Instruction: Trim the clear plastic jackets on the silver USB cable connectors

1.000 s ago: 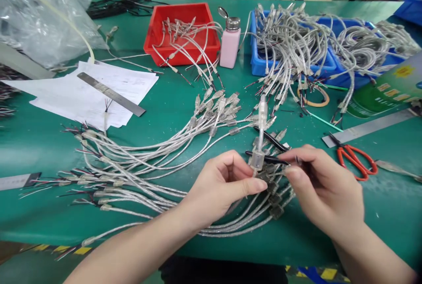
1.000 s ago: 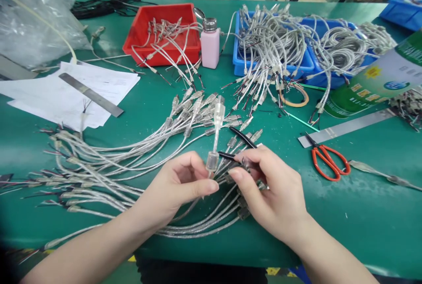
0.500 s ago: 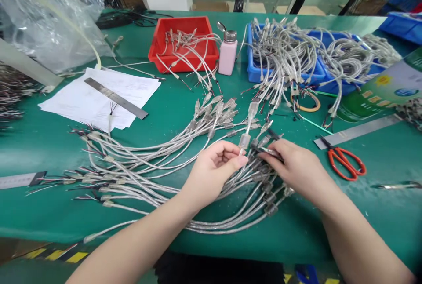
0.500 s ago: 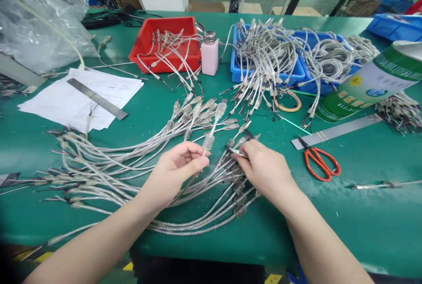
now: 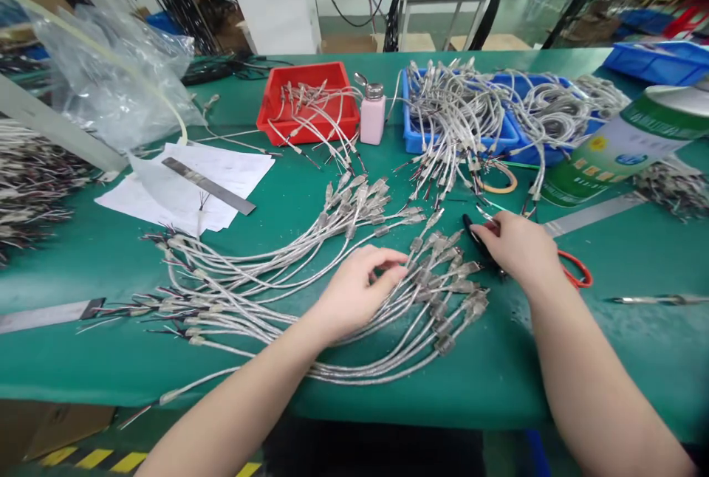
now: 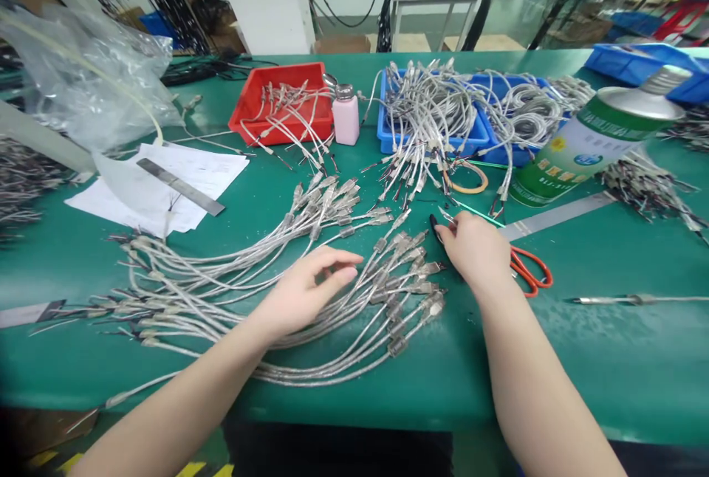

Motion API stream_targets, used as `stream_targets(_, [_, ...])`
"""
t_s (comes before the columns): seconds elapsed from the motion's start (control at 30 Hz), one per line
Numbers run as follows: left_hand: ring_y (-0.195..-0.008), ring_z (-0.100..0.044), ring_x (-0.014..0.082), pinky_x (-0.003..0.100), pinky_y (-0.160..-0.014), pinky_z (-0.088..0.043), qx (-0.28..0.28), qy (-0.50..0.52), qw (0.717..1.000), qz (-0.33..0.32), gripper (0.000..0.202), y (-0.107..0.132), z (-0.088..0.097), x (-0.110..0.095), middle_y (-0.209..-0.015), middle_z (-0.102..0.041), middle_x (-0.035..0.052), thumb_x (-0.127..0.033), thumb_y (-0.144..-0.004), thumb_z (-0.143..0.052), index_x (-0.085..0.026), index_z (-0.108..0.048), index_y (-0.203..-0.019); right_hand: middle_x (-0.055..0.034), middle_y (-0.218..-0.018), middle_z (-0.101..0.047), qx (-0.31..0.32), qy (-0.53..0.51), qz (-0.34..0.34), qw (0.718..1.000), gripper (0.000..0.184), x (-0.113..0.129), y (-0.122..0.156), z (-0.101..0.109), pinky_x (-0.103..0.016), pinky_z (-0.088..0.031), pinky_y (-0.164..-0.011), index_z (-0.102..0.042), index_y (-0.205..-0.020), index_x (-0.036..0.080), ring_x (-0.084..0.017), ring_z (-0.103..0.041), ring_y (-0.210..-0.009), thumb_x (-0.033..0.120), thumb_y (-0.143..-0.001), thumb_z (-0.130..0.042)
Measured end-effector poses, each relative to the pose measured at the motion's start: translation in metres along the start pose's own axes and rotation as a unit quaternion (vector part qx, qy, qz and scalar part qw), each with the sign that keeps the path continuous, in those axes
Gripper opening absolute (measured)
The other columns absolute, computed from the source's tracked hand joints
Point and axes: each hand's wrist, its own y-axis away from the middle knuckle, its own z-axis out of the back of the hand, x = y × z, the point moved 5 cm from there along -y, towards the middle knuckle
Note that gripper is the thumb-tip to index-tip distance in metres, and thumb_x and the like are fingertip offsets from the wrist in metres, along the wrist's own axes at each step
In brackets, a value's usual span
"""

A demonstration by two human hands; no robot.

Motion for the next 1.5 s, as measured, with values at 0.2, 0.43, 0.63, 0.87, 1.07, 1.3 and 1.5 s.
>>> stream_targets(0.2, [-0.078,-0.062,0.0162,0.027,-0.07,-0.048,-0.03,-0.208,0.976,0.054,0.035,0.0,0.042,0.012,-0.095,-0.067,0.0023,-0.042,-0.088,-0.044,-0.022,-0.058,-0.113,-0.0109,-0.087,-0.065,-0.031,-0.043,0.027,0.998,0.03,0.005,0.002,-0.002,-0.03,-0.032,-0.057,-0.061,-0.087,0.016,-0.028,-0.061,-0.079,0.044,-0.084,-0.052])
stream_targets(0.43, [-0.091,-0.062,0.0313,0.041,-0.081,-0.045,-0.111,-0.387,0.912,0.077,0.018,-0.024,0.045,0.031,-0.082,-0.068,0.0139,-0.027,-0.079,-0.052,-0.015,-0.065,-0.082,-0.0073,-0.085,-0.065,-0.121,-0.142,0.082,0.979,0.022,0.016,0.012,0.019,-0.029,-0.035,-0.062,-0.06,-0.085,0.018,-0.023,-0.059,-0.077,0.036,-0.088,-0.047])
stream_targets(0.63, [-0.09,-0.062,0.0266,0.038,-0.082,-0.046,-0.121,-0.375,0.919,0.023,0.016,-0.039,0.04,0.022,-0.085,-0.069,0.009,-0.023,-0.081,-0.05,-0.017,-0.061,-0.091,-0.0054,-0.075,-0.062,-0.169,-0.225,0.113,0.953,0.02,0.021,0.017,0.025,-0.028,-0.035,-0.062,-0.059,-0.082,0.018,-0.019,-0.055,-0.068,0.032,-0.087,-0.046])
stream_targets(0.87, [-0.095,-0.06,0.0222,0.04,-0.089,-0.044,-0.07,-0.32,0.945,0.01,0.017,-0.06,0.018,0.024,-0.094,-0.066,0.0078,-0.027,-0.08,-0.059,-0.015,-0.06,-0.092,-0.0033,-0.068,-0.058,-0.165,-0.299,0.134,0.93,0.021,0.027,0.02,0.021,-0.027,-0.032,-0.059,-0.056,-0.074,0.018,-0.016,-0.05,-0.06,0.034,-0.085,-0.048])
stream_targets(1.07, [-0.084,-0.059,0.0231,0.039,-0.079,-0.044,-0.058,-0.191,0.979,0.043,0.02,-0.065,0.017,0.015,-0.073,-0.062,0.0052,-0.031,-0.07,-0.066,-0.017,-0.054,-0.062,-0.0035,-0.068,-0.055,-0.139,-0.379,0.131,0.905,0.024,0.03,0.028,0.034,-0.027,-0.033,-0.061,-0.057,-0.079,0.017,-0.016,-0.047,-0.062,0.037,-0.087,-0.047])
stream_targets(1.3, [-0.05,-0.051,0.0097,0.023,-0.047,-0.04,0.011,0.143,0.988,0.063,0.03,-0.027,0.001,-0.012,-0.07,-0.061,0.0012,-0.045,-0.075,-0.059,-0.017,-0.052,-0.082,0.0044,-0.051,-0.04,0.095,-0.546,0.189,0.811,0.04,0.057,0.05,0.033,-0.023,-0.027,-0.046,-0.062,-0.079,0.015,-0.009,-0.033,-0.046,0.054,-0.084,-0.051])
stream_targets(1.5, [-0.064,-0.058,0.0109,0.021,-0.054,-0.044,0.062,0.318,0.942,0.083,0.023,-0.002,-0.02,-0.01,-0.076,-0.064,0.0037,-0.03,-0.073,-0.068,-0.013,-0.062,-0.087,0.0025,-0.063,-0.046,0.145,-0.645,0.161,0.733,0.038,0.074,0.062,0.023,-0.021,-0.024,-0.045,-0.053,-0.071,0.014,-0.005,-0.032,-0.049,0.051,-0.082,-0.057])
